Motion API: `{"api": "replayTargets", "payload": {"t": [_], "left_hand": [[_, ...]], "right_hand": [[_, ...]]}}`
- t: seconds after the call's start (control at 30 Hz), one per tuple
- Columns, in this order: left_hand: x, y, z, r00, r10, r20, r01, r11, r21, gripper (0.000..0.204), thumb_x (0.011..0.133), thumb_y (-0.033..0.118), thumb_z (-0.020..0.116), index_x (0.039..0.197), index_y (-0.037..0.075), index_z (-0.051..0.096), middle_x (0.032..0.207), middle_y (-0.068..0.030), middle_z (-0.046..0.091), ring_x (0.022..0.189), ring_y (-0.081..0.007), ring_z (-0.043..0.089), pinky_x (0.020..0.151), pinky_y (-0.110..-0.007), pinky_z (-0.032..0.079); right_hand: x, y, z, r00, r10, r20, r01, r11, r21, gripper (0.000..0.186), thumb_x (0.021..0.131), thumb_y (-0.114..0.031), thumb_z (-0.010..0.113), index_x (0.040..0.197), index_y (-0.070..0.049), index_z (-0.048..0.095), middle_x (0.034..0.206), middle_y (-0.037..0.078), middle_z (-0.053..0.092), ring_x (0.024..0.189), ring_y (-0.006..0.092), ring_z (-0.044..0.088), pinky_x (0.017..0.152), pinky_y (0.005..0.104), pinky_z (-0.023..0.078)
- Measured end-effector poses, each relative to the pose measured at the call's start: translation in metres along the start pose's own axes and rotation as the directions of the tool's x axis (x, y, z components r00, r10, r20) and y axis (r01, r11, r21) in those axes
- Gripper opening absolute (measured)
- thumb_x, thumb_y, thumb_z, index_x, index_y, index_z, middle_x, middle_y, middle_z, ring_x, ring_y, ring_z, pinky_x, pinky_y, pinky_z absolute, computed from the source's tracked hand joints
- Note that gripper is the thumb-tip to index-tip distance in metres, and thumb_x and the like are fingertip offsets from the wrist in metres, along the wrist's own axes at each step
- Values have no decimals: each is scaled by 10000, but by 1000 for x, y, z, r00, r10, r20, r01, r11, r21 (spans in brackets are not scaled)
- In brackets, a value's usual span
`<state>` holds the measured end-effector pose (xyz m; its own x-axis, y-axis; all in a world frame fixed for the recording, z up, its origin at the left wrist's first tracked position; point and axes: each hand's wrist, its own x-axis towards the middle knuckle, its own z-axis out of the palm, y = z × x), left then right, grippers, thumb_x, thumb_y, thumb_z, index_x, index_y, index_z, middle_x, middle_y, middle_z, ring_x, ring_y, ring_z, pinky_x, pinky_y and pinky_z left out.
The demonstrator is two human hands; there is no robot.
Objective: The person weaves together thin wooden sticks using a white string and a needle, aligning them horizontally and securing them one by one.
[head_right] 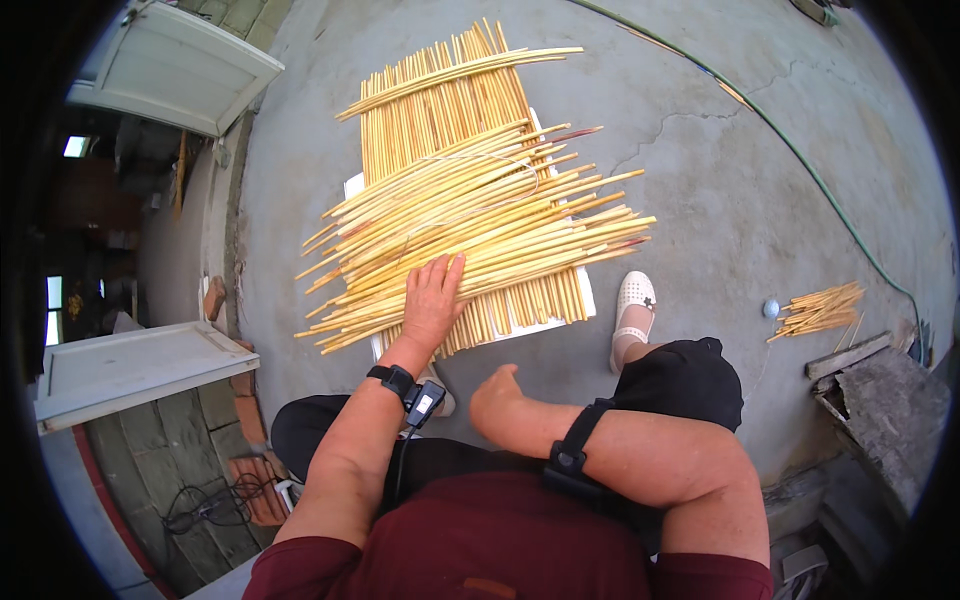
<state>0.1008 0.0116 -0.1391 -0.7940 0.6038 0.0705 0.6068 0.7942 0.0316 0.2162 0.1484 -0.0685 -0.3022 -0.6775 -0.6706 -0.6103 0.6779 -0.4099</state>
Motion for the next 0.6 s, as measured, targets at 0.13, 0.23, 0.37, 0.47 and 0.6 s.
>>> {"api": "replayTargets", "payload": {"t": [0.13,0.23,0.37,0.47,0.6], "left_hand": [[1,-5,-11,998,57,37,-55,996,-68,870,640,223,823,1393,93,407,1253,-137,513,1156,-296,487,976,-449,369],[3,-6,-20,996,67,64,-60,992,-112,859,634,195,826,1380,88,413,1257,-136,513,1151,-298,492,975,-443,374],[8,-7,-27,993,9,117,13,982,-187,803,633,155,825,1329,77,431,1271,-135,510,1158,-314,490,986,-435,376],[13,-8,-31,979,-3,203,47,977,-210,779,636,165,824,1303,71,432,1272,-145,518,1165,-326,494,982,-430,386],[24,-20,-36,947,-3,322,104,949,-298,678,707,158,772,1295,64,446,1263,-168,529,1165,-342,496,974,-427,401]], "right_hand": [[-2,5,-11,1000,16,-23,-17,1000,-20,650,853,-614,545,1149,-49,670,1167,168,644,1106,338,602,978,544,388],[3,12,-22,1000,15,-15,-16,999,-28,664,845,-629,544,1148,-52,672,1173,171,642,1098,334,606,981,540,387],[0,24,-42,1000,2,1,-2,1000,-16,665,852,-632,533,1166,-60,667,1175,169,642,1087,320,611,986,522,391],[3,31,-50,1000,11,-9,-11,1000,27,605,828,-596,590,1086,-58,691,1142,171,650,1074,324,618,990,507,393],[-5,52,-71,978,-185,-97,195,974,115,422,830,-453,637,963,-58,700,1063,157,668,1085,329,607,990,506,393]]}}
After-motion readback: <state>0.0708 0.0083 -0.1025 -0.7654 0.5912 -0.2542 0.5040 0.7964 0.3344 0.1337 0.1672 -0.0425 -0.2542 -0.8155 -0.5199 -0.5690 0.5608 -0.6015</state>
